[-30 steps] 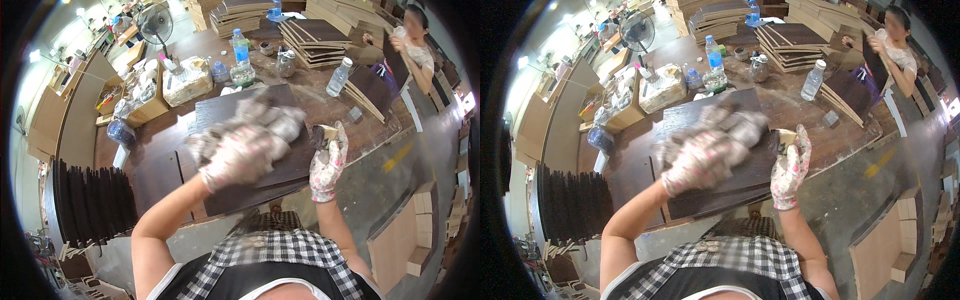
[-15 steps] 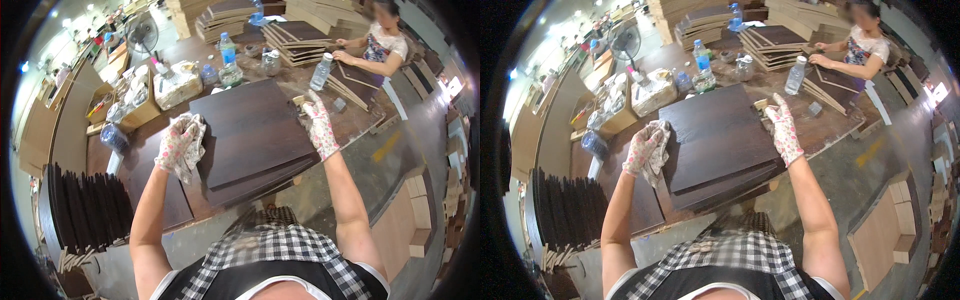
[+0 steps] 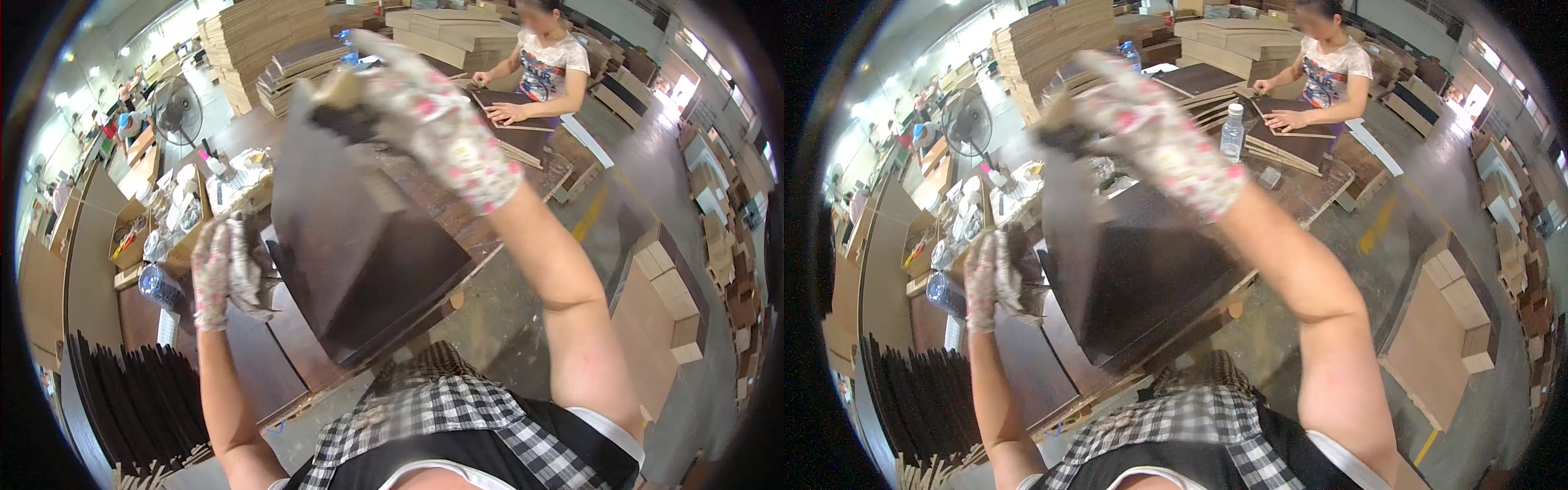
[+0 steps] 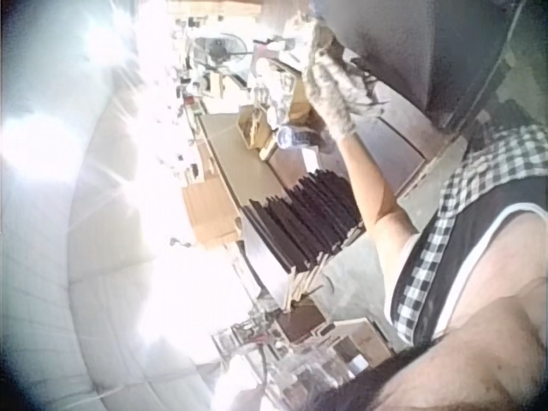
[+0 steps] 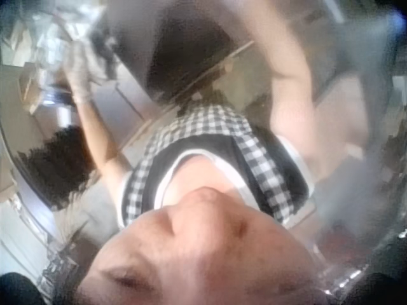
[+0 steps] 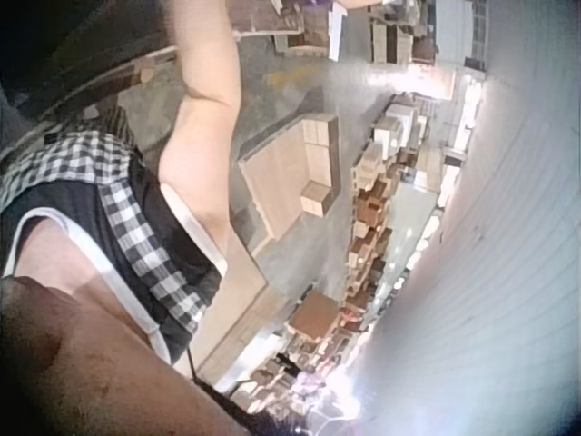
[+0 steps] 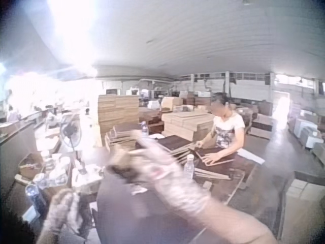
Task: The person applies a finish to dark wood panels using a small sponge tool and then wipes them with a cloth. The person picks up individual panels from a stack, applies the liquid finish, wipes the surface, and then places the finished panels into a new stack.
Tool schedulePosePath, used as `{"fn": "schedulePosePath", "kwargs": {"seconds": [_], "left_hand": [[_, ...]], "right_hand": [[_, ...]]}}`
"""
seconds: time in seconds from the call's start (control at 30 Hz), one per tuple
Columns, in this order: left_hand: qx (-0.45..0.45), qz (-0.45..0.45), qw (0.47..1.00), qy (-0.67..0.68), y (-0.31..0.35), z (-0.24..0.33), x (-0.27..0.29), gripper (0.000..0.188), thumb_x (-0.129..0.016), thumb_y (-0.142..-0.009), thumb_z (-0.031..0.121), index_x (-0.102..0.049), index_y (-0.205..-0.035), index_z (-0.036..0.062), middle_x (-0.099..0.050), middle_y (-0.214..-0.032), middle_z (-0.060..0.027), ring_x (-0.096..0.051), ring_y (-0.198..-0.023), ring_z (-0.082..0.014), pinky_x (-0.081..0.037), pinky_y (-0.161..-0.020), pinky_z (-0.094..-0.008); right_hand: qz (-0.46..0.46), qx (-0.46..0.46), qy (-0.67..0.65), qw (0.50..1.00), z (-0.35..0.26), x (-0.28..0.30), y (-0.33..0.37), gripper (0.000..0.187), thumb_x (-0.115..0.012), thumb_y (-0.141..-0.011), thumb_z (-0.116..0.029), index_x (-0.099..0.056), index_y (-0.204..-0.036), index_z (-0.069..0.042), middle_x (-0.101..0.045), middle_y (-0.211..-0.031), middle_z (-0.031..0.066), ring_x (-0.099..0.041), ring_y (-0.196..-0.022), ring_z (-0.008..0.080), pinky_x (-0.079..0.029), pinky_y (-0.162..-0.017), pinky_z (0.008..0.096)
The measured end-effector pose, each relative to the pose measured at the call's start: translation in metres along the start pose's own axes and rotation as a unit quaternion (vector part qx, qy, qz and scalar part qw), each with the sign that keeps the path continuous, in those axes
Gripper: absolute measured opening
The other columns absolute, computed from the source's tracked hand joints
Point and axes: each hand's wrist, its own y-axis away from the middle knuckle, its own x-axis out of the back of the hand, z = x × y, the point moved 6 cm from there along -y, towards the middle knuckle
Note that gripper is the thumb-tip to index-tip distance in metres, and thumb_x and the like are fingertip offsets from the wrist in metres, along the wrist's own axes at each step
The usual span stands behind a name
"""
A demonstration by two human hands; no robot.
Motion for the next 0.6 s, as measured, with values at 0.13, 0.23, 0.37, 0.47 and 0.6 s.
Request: {"fn": "schedulePosePath", "kwargs": {"seconds": [0.13, 0.23, 0.37, 0.47, 0.6], "left_hand": [[0.125, -0.001, 0.991, 0.05, -0.008, -0.028, 0.039, 0.046, -0.049, -0.106, 0.036, -0.059, -0.135, 0.0029, -0.062, -0.13, -0.0135, -0.058, -0.119, -0.0219, -0.045, -0.107, -0.0368], [0.104, -0.001, 0.993, 0.052, -0.009, -0.024, 0.034, 0.043, -0.049, -0.106, 0.035, -0.06, -0.133, 0.0029, -0.063, -0.127, -0.0126, -0.059, -0.115, -0.0213, -0.046, -0.104, -0.036], [0.1, 0.006, 0.993, 0.059, -0.001, -0.028, 0.041, 0.04, -0.05, -0.105, 0.032, -0.061, -0.13, 0.0029, -0.064, -0.124, -0.0115, -0.06, -0.111, -0.0204, -0.048, -0.1, -0.035], [0.124, 0.013, 0.99, 0.065, 0.015, -0.027, 0.036, 0.037, -0.05, -0.105, 0.03, -0.061, -0.128, 0.0029, -0.065, -0.121, -0.0107, -0.061, -0.108, -0.0198, -0.049, -0.097, -0.0343], [0.141, -0.004, 0.987, 0.077, 0.03, -0.028, 0.018, 0.034, -0.051, -0.105, 0.028, -0.063, -0.126, 0.0029, -0.066, -0.118, -0.0096, -0.062, -0.104, -0.0189, -0.051, -0.094, -0.0333]], "right_hand": [[0.007, 0.043, -0.108, 0.993, 0.03, -0.062, 0.0, 0.077, -0.074, -0.089, -0.037, -0.04, -0.153, -0.012, -0.044, -0.154, 0.0083, -0.043, -0.137, 0.0185, -0.039, -0.112, 0.038], [0.074, -0.08, -0.383, 0.918, 0.106, -0.076, 0.009, 0.075, -0.061, -0.094, -0.046, -0.034, -0.157, -0.015, -0.029, -0.164, 0.0046, -0.028, -0.149, 0.0234, -0.024, -0.12, 0.0533], [0.098, -0.086, -0.503, 0.855, 0.133, -0.119, 0.015, 0.053, -0.053, -0.102, -0.041, -0.048, -0.145, -0.011, -0.053, -0.144, 0.0073, -0.051, -0.129, 0.0291, -0.042, -0.107, 0.0558], [0.101, -0.111, -0.612, 0.776, 0.145, -0.12, 0.006, 0.047, -0.055, -0.102, -0.037, -0.052, -0.139, -0.008, -0.06, -0.132, 0.0085, -0.057, -0.122, 0.0288, -0.046, -0.103, 0.0529], [0.143, -0.106, -0.605, 0.776, 0.157, -0.127, 0.007, 0.049, -0.056, -0.101, -0.037, -0.052, -0.139, -0.007, -0.059, -0.132, 0.0112, -0.057, -0.122, 0.0268, -0.047, -0.103, 0.0515]]}}
